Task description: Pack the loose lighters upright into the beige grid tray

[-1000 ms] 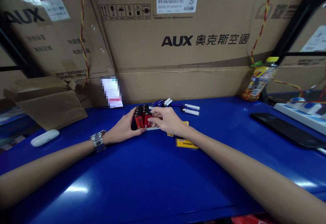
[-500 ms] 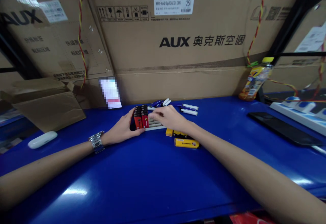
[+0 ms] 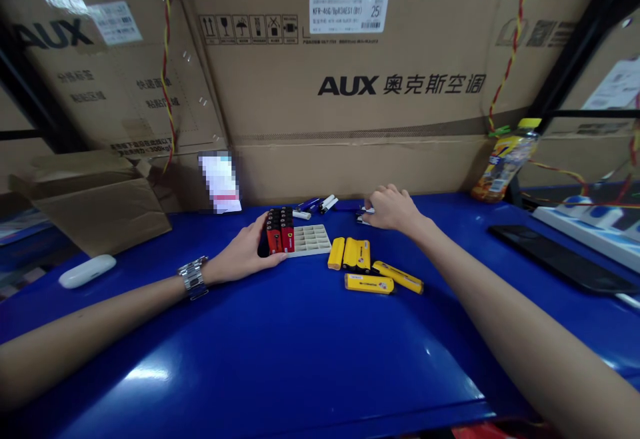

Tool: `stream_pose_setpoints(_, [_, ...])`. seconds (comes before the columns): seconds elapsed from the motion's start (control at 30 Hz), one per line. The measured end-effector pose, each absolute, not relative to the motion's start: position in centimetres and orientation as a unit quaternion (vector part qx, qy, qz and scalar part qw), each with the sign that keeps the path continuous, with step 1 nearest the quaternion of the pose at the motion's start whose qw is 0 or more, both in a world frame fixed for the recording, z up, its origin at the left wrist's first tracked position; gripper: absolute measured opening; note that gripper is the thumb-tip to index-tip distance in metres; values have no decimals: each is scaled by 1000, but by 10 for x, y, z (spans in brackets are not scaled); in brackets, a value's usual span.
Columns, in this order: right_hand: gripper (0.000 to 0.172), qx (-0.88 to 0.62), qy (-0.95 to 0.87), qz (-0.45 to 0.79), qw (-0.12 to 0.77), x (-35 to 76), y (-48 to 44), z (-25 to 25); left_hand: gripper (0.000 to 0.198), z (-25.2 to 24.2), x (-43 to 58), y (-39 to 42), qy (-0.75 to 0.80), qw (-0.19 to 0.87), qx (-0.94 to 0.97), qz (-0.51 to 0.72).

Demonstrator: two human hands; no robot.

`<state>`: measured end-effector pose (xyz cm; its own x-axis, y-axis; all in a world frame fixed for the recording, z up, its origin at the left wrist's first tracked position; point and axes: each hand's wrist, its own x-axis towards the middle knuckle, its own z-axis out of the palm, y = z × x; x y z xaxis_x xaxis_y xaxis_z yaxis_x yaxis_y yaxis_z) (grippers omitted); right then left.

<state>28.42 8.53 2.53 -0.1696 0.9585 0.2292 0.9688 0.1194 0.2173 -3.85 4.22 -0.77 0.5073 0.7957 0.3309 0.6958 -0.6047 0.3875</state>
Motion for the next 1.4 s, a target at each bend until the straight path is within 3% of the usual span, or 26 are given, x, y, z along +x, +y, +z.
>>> stream_pose_setpoints(0.27, [32,-625,-768,-134,-36,273,80,27,87,-5,-38,40,431,101,863,245])
stream_pose_setpoints(0.47, [22,-588,-793,-154,-37,270,81,22,91,-5,-38,40,436,108,861,240])
stream_pose_setpoints(0.6, [24,-563,-813,-121,88,267,84,18,90,-7,-38,41,433,97,862,244])
stream_pose_setpoints(0.77, [19,-487,-812,93,306,254,77,21,87,-8,-38,41,427,98,864,248])
stream_pose_setpoints(0.93, [32,-445,-766,174,430,233,71,19,84,-6,-37,40,418,98,866,257])
stream_pose_setpoints(1.03, [41,-425,-738,250,460,223,68,17,83,-4,-36,39,416,102,866,257])
stream_pose_setpoints(1.2, [42,-400,-709,336,472,210,53,19,81,-3,-36,39,410,110,868,257])
stream_pose_setpoints(1.4, [41,-383,-730,307,475,200,50,18,83,-4,-36,40,421,102,865,251])
